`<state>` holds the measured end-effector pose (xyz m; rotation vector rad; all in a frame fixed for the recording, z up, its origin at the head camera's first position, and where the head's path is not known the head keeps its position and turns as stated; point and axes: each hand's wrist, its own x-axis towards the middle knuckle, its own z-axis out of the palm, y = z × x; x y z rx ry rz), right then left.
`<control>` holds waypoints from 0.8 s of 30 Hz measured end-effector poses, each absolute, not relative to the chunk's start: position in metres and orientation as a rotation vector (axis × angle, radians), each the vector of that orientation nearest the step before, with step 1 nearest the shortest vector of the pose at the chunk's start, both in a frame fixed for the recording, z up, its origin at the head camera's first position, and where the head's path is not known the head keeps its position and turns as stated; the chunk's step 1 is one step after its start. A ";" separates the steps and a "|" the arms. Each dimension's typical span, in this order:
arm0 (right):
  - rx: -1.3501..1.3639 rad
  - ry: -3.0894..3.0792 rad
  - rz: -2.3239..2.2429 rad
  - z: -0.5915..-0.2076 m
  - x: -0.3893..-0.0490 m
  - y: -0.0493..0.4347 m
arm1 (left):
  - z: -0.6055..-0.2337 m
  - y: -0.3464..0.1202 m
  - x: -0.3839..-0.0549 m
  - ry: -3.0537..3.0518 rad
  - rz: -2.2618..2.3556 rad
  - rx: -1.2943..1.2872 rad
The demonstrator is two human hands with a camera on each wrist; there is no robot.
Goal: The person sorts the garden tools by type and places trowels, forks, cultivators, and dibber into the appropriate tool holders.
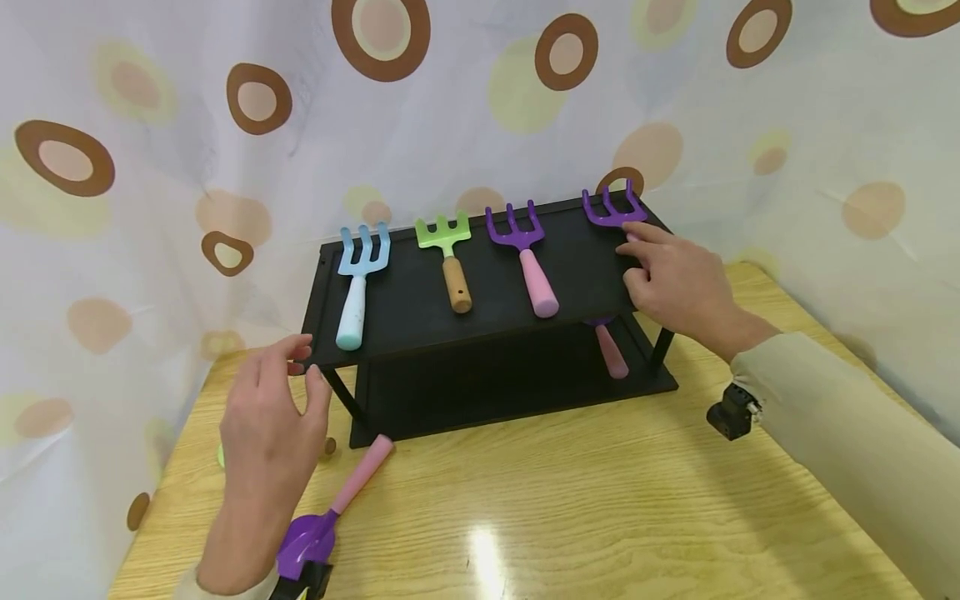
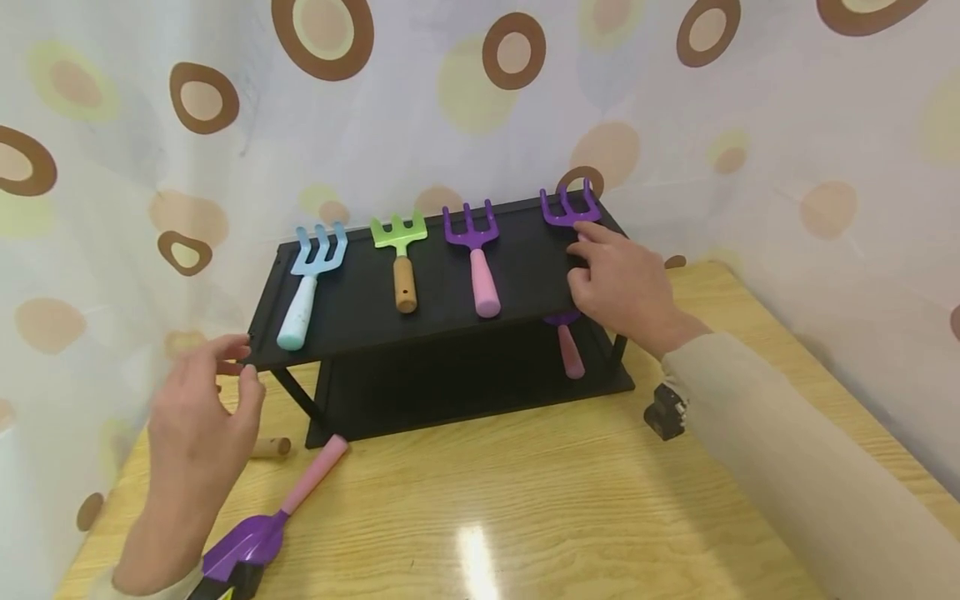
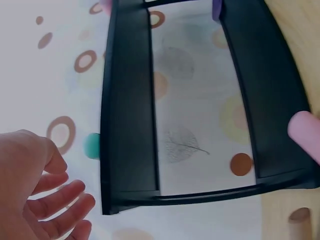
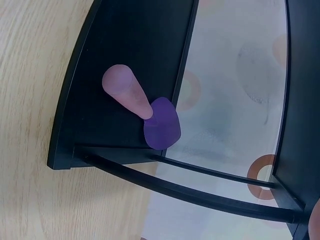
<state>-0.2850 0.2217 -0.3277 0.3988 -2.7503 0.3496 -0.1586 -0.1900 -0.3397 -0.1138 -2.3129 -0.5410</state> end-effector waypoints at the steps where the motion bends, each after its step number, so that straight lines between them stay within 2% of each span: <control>1: 0.399 -2.750 0.349 -0.327 -0.285 0.222 | -0.342 -0.191 -0.158 -2.319 -0.538 -0.111; 10: 0.396 -2.762 0.343 -0.323 -0.284 0.222 | -0.370 -0.200 -0.152 -2.426 -0.489 -0.109; 24: 0.390 -2.767 0.355 -0.325 -0.282 0.221 | -0.404 -0.199 -0.151 -2.995 -0.376 0.051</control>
